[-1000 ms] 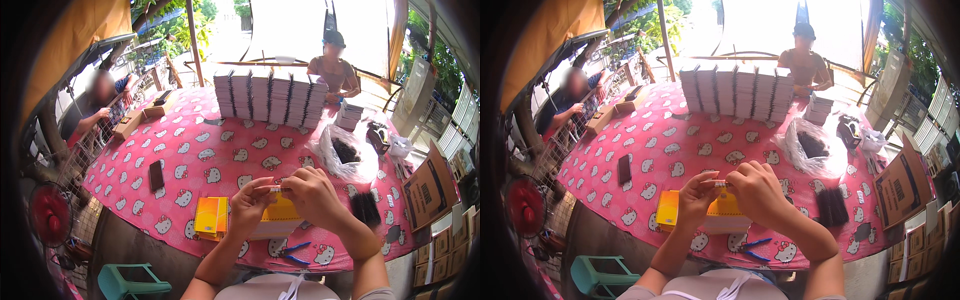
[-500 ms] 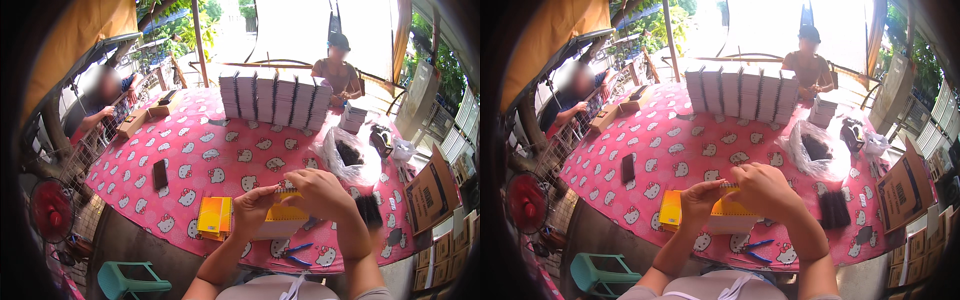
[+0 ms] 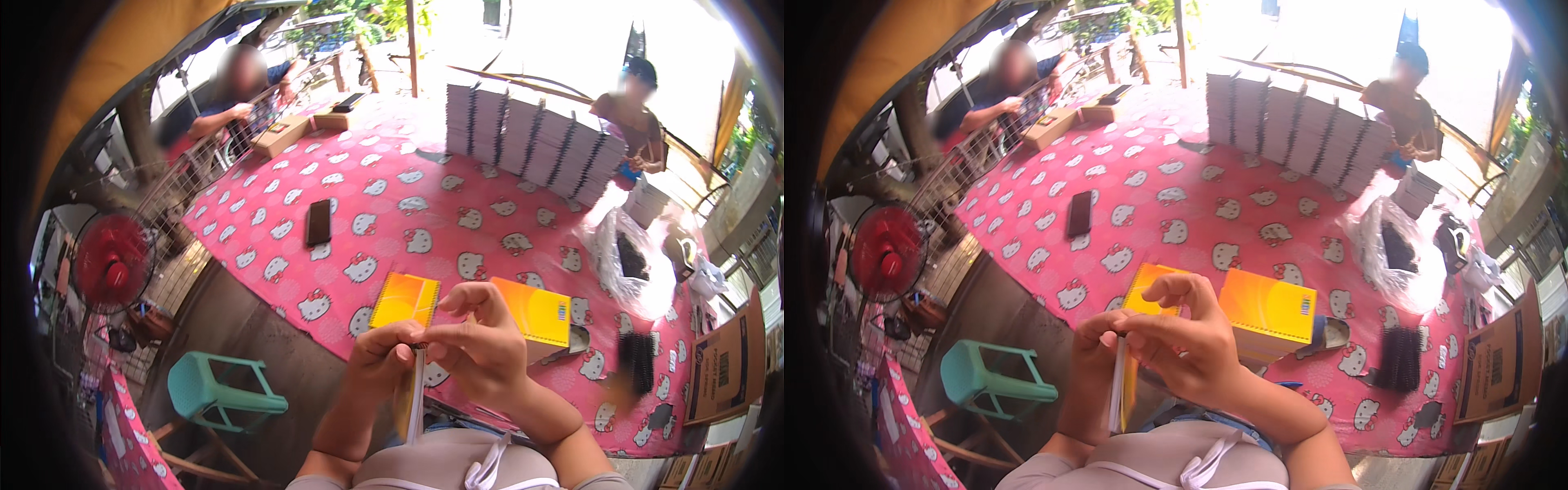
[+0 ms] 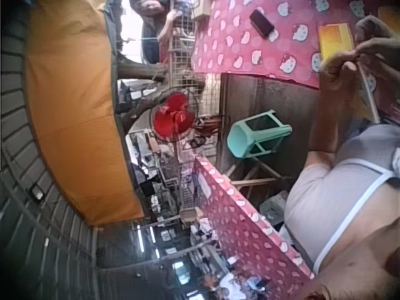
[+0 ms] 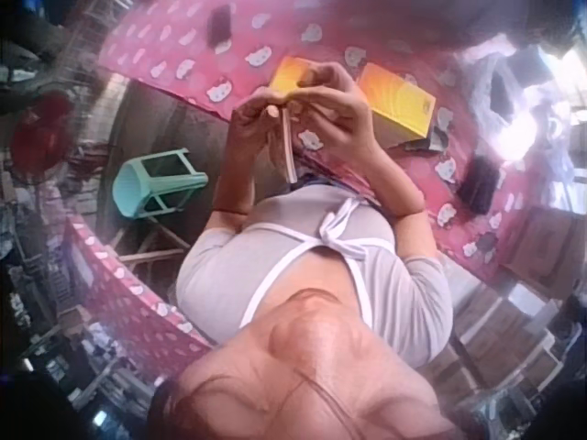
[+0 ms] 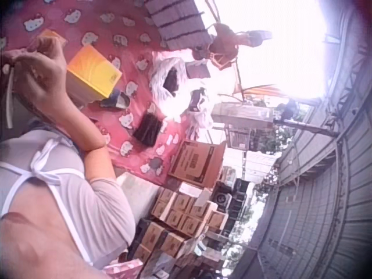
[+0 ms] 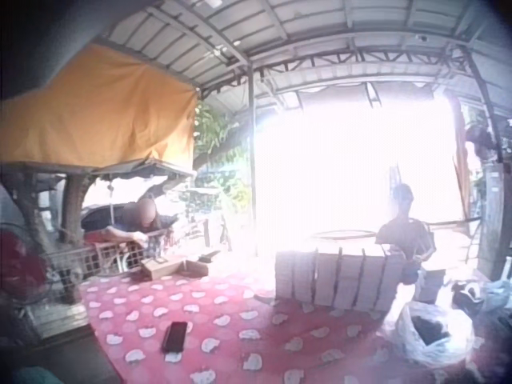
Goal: The person binds notebooks by threading a spiral coil through pre-punched holes in stacked paper and covers by hand, then crimps the ends of the coil with a tool.
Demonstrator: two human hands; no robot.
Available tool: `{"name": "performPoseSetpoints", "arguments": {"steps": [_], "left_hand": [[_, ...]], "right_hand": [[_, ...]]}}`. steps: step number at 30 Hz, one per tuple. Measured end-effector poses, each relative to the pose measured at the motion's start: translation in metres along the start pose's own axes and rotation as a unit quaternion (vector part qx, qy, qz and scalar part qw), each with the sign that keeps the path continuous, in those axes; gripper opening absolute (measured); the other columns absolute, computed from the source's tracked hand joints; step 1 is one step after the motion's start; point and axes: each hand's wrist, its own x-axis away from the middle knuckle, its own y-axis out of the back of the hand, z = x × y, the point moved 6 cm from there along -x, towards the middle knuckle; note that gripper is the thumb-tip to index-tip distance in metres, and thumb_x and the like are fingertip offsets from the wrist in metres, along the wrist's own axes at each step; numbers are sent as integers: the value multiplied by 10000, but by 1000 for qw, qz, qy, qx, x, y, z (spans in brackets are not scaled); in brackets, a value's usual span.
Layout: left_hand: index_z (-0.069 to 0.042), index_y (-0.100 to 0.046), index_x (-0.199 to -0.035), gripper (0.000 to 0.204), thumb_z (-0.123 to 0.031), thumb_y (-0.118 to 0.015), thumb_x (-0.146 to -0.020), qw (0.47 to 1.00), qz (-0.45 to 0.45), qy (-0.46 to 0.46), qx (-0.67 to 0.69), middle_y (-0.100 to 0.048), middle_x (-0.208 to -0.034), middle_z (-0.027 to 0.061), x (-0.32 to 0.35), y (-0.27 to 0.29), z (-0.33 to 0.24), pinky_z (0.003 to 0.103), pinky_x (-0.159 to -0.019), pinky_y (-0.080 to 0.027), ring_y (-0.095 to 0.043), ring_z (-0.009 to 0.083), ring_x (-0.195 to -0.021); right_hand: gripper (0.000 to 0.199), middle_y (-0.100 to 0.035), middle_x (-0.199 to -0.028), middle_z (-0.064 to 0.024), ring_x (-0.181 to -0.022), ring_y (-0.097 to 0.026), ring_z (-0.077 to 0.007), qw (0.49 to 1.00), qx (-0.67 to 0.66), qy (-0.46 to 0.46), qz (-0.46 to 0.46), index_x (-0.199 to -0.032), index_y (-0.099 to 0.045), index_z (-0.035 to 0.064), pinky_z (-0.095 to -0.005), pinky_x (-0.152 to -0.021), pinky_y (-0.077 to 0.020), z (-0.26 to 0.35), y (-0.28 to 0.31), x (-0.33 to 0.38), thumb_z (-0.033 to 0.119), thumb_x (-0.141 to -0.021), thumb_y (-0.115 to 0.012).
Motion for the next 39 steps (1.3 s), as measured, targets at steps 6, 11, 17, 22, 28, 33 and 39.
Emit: {"name": "performPoseSetpoints", "arguments": {"steps": [6,11,17,22,28,33,39], "left_hand": [[4,-669,-873,270,-263,-708,-875,969,-5,84,-231,-623,-785,27,19,48,-13,286,-745,-398,-517,125,-753],[-41,-689,-850,219,-255,-734,-839,943,85,92,-309,-625,-742,17,18,65,-19,300,-766,-373,-494,127,-695],[-86,-694,-827,138,-222,-715,-817,686,164,9,-709,-671,-762,4,18,54,-13,355,-781,-335,-582,149,-675],[-52,-649,-1122,274,-241,-629,-925,870,138,401,-253,-677,-959,73,36,129,35,277,-807,-494,-617,82,-962],[-53,-414,-1392,430,-187,-514,-995,950,-46,303,62,-553,-1234,43,12,154,67,273,-877,-475,-560,105,-1045],[-111,-304,-1484,638,-249,-591,-931,895,-104,191,-389,-325,-1481,173,-21,199,118,557,-1040,-323,-366,335,-1335],[-133,-377,-1459,672,-331,-657,-882,697,-71,239,-673,-204,-1559,205,-6,168,122,698,-1062,-127,-161,416,-1434]], "right_hand": [[105,-623,-831,-40,-759,-587,-84,899,-246,-347,106,-909,-681,-9,-238,-689,-490,-68,-48,42,85,-872,-710],[138,-635,-741,-11,-631,-564,-70,786,-363,-466,183,-896,-655,-6,-215,-567,-461,-81,-74,52,124,-888,-699],[160,-586,-698,22,-604,-511,-61,802,-213,-506,234,-901,-641,-17,-214,-532,-415,-131,-93,84,140,-895,-670],[457,-553,-1209,-106,-1141,-531,-303,967,159,-91,176,-1167,-619,146,-417,-935,-439,-69,-90,57,155,-743,-792],[456,-603,-1051,-159,-1048,-579,-367,988,63,-112,84,-1201,-570,63,-422,-905,-464,-98,-112,29,56,-764,-700],[493,-582,-1184,-226,-1108,-562,-388,868,359,-320,119,-1294,-514,52,-423,-940,-463,-213,-91,34,85,-828,-672],[517,-621,-1110,-158,-976,-638,-300,969,214,-121,-25,-1187,-607,37,-386,-812,-512,-24,7,50,277,-760,-773]]}}
